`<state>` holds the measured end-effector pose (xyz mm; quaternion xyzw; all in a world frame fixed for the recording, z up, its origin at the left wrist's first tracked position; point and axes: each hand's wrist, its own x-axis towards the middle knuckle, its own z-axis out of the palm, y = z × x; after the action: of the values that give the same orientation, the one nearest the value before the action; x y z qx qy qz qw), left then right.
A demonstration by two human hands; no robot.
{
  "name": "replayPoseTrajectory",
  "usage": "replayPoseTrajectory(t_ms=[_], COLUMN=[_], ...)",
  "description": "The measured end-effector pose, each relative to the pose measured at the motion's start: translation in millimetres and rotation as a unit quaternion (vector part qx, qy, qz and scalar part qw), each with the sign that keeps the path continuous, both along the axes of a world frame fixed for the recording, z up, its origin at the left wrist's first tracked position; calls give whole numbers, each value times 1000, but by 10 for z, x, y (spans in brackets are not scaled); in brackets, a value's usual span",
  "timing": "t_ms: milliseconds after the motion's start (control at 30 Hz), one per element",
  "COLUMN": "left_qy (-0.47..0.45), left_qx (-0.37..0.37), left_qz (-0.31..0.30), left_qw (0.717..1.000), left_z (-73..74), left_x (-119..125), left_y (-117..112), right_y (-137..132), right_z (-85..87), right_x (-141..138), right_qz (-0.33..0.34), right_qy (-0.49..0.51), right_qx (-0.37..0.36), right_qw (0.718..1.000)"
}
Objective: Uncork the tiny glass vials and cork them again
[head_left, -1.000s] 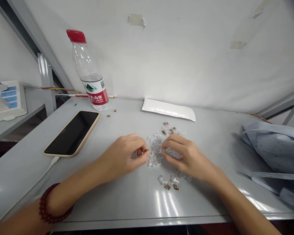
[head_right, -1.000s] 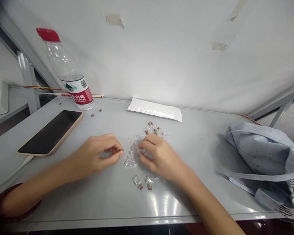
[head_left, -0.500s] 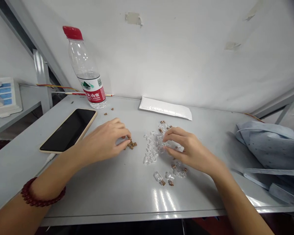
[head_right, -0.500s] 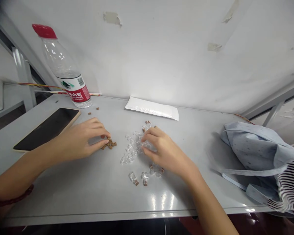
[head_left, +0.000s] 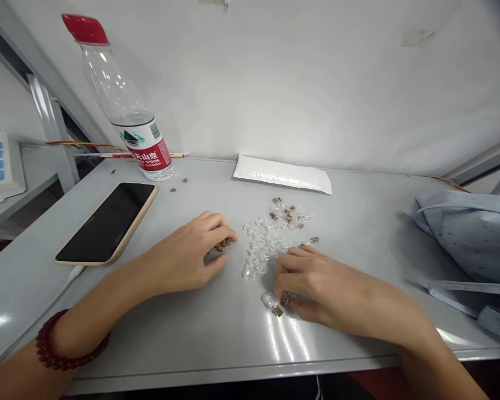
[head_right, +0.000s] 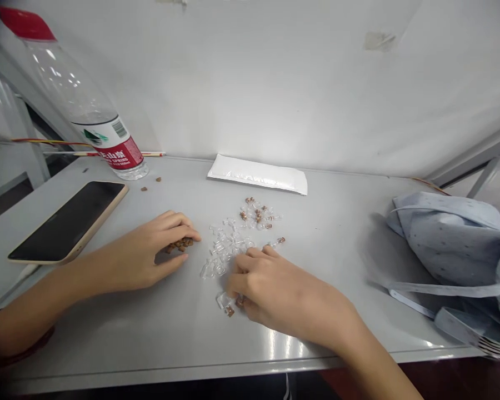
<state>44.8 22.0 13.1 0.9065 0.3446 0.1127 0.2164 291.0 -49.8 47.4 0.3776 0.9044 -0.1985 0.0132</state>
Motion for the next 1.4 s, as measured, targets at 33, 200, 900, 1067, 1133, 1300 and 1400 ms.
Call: replayPoseTrajectory(t_ms=[33, 200, 900, 1067, 1133, 1300, 1400], left_qy=[-6, -15, -149, -113, -90, -29, -11], left_qx=[-12, -65, -123, -45, 0, -12, -36], left_qz=[-1, -11, 59, 115, 102, 102, 106], left_qw=[1000, 998, 979, 986, 991, 994, 994], left_z=[-7, -18, 136, 147, 138, 138, 119], left_x=[-5, -19, 239, 125, 62, -94, -160], left_y=[5, 13, -262, -120, -46, 75, 93], right_y=[4, 37, 70, 143, 180, 253, 260], right_z=[-11, -44, -251, -268, -261, -245, -240], right_x=[-4, -1, -164, -111, -75, -4, 15], right_qz=[-1, -41, -70, -95, -117, -144, -152], right_qy=[4, 9, 229, 223, 205, 146, 135], right_qx=[4, 30, 156, 166, 164, 159, 148], right_qw=[1000, 999, 958, 956, 958, 966, 968])
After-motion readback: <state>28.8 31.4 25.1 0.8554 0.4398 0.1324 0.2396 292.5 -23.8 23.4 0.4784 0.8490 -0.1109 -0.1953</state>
